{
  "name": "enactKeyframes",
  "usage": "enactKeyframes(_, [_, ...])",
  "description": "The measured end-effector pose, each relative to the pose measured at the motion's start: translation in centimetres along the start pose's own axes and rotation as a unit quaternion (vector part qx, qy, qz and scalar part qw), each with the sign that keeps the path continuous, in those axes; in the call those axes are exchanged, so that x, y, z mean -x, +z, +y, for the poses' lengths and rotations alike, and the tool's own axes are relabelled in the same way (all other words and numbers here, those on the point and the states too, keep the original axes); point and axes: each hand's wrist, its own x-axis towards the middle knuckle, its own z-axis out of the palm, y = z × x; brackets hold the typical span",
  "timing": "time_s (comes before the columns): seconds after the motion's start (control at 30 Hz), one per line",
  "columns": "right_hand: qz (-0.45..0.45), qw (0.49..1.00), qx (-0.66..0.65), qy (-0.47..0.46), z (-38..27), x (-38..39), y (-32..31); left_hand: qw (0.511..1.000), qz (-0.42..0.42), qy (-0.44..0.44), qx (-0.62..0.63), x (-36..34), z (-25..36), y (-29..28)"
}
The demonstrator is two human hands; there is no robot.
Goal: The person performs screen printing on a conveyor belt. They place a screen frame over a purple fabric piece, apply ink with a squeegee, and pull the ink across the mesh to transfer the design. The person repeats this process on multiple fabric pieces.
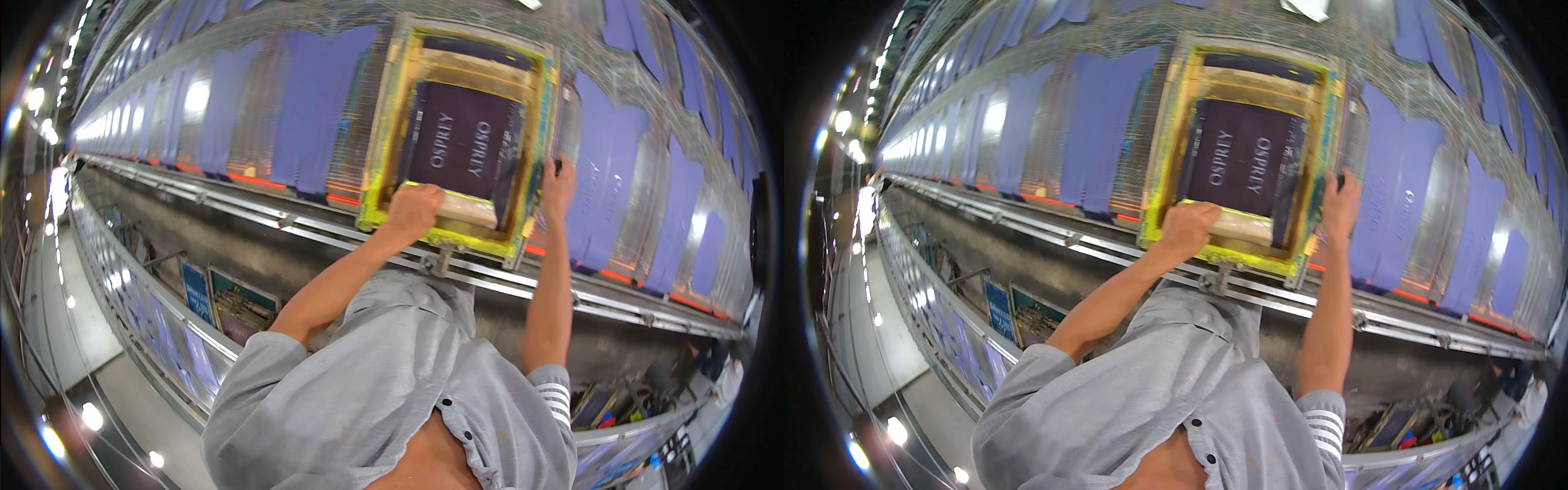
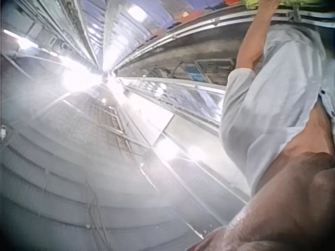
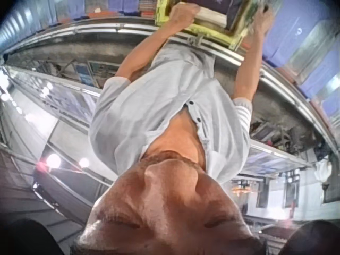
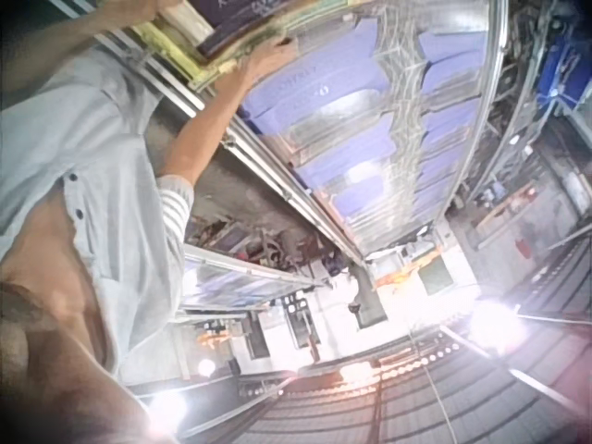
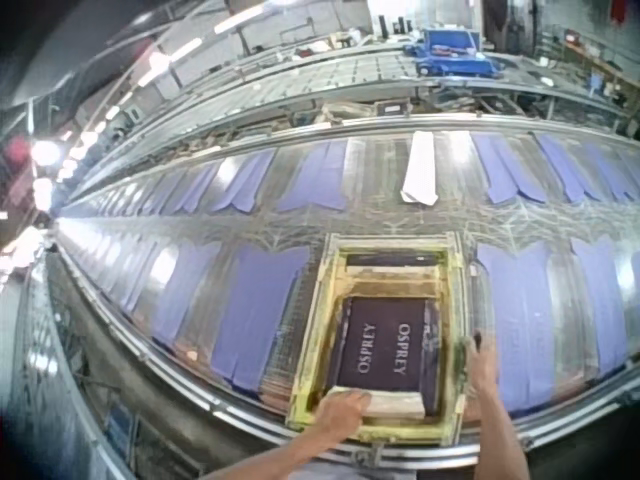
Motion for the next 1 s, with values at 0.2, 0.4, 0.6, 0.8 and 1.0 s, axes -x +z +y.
enactKeyframes(0.2, [-0.021,0.994,-0.085,0.066,-3.1,-1.1,-1.3,0.997,0.049,0.008,0.055,1.3,-1.8,-2.1])
enactKeyframes(0.4, [0.01,0.978,-0.206,0.023,-11.3,4.3,7.6,0.997,0.07,-0.023,0.04,5.5,-12.5,-4.1])
enactKeyframes(0.6, [-0.006,0.978,-0.194,0.081,-21.2,11.7,18.0,0.999,0.053,-0.008,0.006,11.2,-24.6,-11.0])
enactKeyframes(0.8, [-0.003,0.98,-0.181,0.087,-21.9,13.0,19.4,0.999,0.009,-0.03,0.012,12.6,-24.9,-13.6])
enactKeyframes(1.0, [-0.019,0.989,-0.119,0.086,-22.0,12.2,20.3,0.998,0.066,0.007,0.023,15.0,-25.7,-11.1])
